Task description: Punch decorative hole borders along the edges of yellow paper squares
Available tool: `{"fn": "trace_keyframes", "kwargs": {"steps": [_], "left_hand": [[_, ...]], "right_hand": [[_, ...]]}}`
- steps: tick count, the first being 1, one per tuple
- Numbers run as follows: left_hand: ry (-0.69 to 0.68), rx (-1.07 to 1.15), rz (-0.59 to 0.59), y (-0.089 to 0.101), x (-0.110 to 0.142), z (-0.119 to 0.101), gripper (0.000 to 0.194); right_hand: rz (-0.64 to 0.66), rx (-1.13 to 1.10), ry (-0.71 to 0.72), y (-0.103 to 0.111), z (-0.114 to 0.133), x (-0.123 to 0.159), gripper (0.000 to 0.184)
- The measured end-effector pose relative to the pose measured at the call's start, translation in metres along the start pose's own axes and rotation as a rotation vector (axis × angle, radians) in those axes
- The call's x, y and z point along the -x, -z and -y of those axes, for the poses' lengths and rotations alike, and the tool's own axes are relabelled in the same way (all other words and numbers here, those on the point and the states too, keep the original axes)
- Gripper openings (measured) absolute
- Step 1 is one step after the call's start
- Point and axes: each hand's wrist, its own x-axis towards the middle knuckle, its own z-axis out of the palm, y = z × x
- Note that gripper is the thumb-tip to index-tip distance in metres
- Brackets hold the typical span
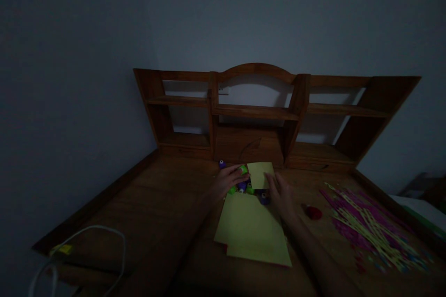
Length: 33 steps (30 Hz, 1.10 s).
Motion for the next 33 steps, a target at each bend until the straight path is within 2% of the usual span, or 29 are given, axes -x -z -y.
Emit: {"fn": "trace_keyframes", "kwargs": {"steps": [7, 11, 15, 24, 33], "left_hand": [[-0.048, 0.011, -0.016, -0.01, 0.004, -0.011, 0.039], [-0.051, -0.007, -0.061, -0.009, 0.003, -0.01, 0.039], [-0.068, 0.005, -0.047, -0.008, 0.002, -0.006, 0.044], [-0.094, 0.004, -0.023, -0.011, 0.005, -0.005, 0.043], [-0.083, 0.004, -0.015, -0.009, 0.004, -0.004, 0.045]], "right_hand": [[-0.07, -0.065, 0.008, 0.002, 0.012, 0.004, 0.034], [-0.033, -0.099, -0.026, 0.002, 0.018, 0.005, 0.035], [-0.025, -0.105, -0.041, 0.001, 0.022, 0.007, 0.038], [-0.018, -0.123, -0.045, 0.001, 0.018, 0.006, 0.038], [-0.074, -0.067, 0.008, 0.004, 0.018, 0.006, 0.036]]}}
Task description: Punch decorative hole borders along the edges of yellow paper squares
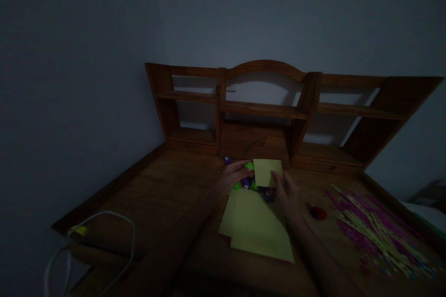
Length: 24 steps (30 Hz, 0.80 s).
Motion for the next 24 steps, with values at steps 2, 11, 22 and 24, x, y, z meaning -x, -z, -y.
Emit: {"fn": "trace_keyframes", "kwargs": {"steps": [2, 11, 22, 24], "left_hand": [[0.007, -0.018, 0.016, -0.001, 0.001, -0.001, 0.048], [0.06, -0.172, 0.07, 0.002, 0.001, -0.002, 0.047], [-0.004, -0.186, 0.063, 0.003, 0.0, -0.012, 0.055], [-0.009, -0.203, 0.062, 0.003, 0.001, -0.012, 0.053]], "right_hand": [[0.017, -0.016, -0.001, 0.0, 0.001, 0.0, 0.035], [0.123, -0.008, 0.021, -0.002, -0.003, 0.003, 0.034], [0.153, 0.019, 0.022, -0.005, -0.019, -0.001, 0.037], [0.179, -0.007, 0.029, -0.006, -0.017, -0.001, 0.037]]}}
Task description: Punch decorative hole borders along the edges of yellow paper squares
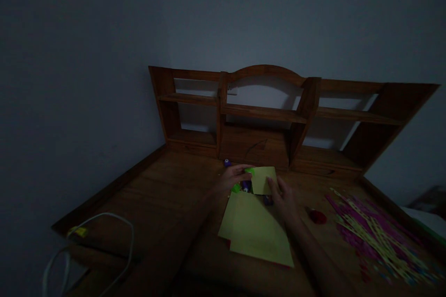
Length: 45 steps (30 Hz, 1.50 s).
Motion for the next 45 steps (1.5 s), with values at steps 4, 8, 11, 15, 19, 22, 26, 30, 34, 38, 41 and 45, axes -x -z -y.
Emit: {"fn": "trace_keyframes", "kwargs": {"steps": [4, 8, 11, 15, 19, 22, 26, 30, 34, 38, 41, 45], "left_hand": [[-0.003, -0.036, 0.015, 0.0, 0.001, 0.002, 0.05], [0.006, -0.062, 0.009, 0.001, 0.001, 0.005, 0.049], [0.019, -0.08, 0.017, 0.003, 0.001, 0.006, 0.051], [0.04, -0.105, 0.037, 0.005, 0.001, 0.006, 0.051], [0.038, -0.113, 0.03, 0.005, 0.001, 0.007, 0.051], [0.053, -0.118, 0.012, 0.004, 0.001, 0.008, 0.053], [0.04, -0.129, 0.001, 0.005, 0.001, 0.012, 0.05], [0.052, -0.143, -0.007, 0.005, -0.001, 0.015, 0.05], [0.048, -0.166, -0.018, 0.002, -0.002, 0.014, 0.05], [0.032, -0.188, -0.039, -0.004, -0.002, 0.012, 0.046], [0.024, -0.2, -0.078, -0.008, -0.002, 0.012, 0.04], [0.03, -0.186, -0.116, -0.011, -0.003, 0.015, 0.038]], "right_hand": [[0.043, -0.018, -0.011, -0.003, 0.002, -0.001, 0.038], [0.109, -0.022, -0.017, -0.006, -0.003, -0.002, 0.038], [0.112, -0.017, -0.024, -0.006, -0.007, -0.002, 0.037], [0.141, -0.042, -0.046, -0.006, -0.008, -0.002, 0.038], [0.139, -0.07, -0.07, -0.006, -0.009, -0.001, 0.041], [0.115, -0.04, -0.079, -0.006, -0.011, -0.001, 0.041], [0.143, -0.031, -0.081, -0.007, -0.014, -0.002, 0.043], [0.163, -0.044, -0.081, -0.008, -0.016, -0.002, 0.045], [0.123, -0.016, -0.046, -0.01, -0.018, -0.001, 0.045], [0.152, -0.022, -0.03, -0.01, -0.016, -0.002, 0.045], [0.148, -0.042, -0.057, -0.009, -0.011, -0.002, 0.045], [0.155, -0.068, -0.09, -0.007, -0.006, -0.001, 0.045]]}}
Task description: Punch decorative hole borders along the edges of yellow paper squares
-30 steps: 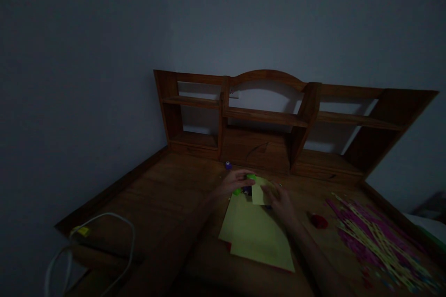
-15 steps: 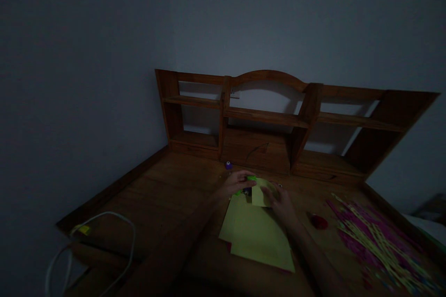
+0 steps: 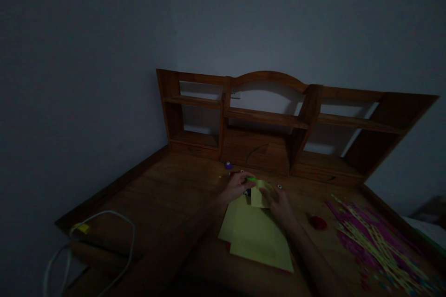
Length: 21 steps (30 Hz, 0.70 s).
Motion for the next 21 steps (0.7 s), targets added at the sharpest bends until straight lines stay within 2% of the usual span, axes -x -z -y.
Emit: {"fn": "trace_keyframes", "kwargs": {"steps": [8, 10, 14, 17, 21], "left_hand": [[0.003, 0.109, 0.046, 0.003, -0.001, 0.0, 0.043], [-0.004, 0.21, 0.014, 0.008, -0.003, -0.002, 0.044], [-0.019, 0.362, -0.127, 0.023, -0.006, -0.005, 0.038], [-0.03, 0.399, -0.136, 0.029, -0.007, -0.008, 0.032], [0.017, 0.382, -0.124, 0.027, -0.006, -0.007, 0.034]], "right_hand": [[-0.038, -0.048, -0.087, 0.005, -0.001, -0.003, 0.047], [-0.063, -0.088, -0.131, 0.005, -0.002, -0.004, 0.049], [-0.077, -0.179, -0.199, 0.006, -0.005, -0.006, 0.053], [-0.068, -0.207, -0.203, 0.007, -0.005, -0.005, 0.054], [-0.093, -0.208, -0.183, 0.008, -0.002, -0.006, 0.052]]}}
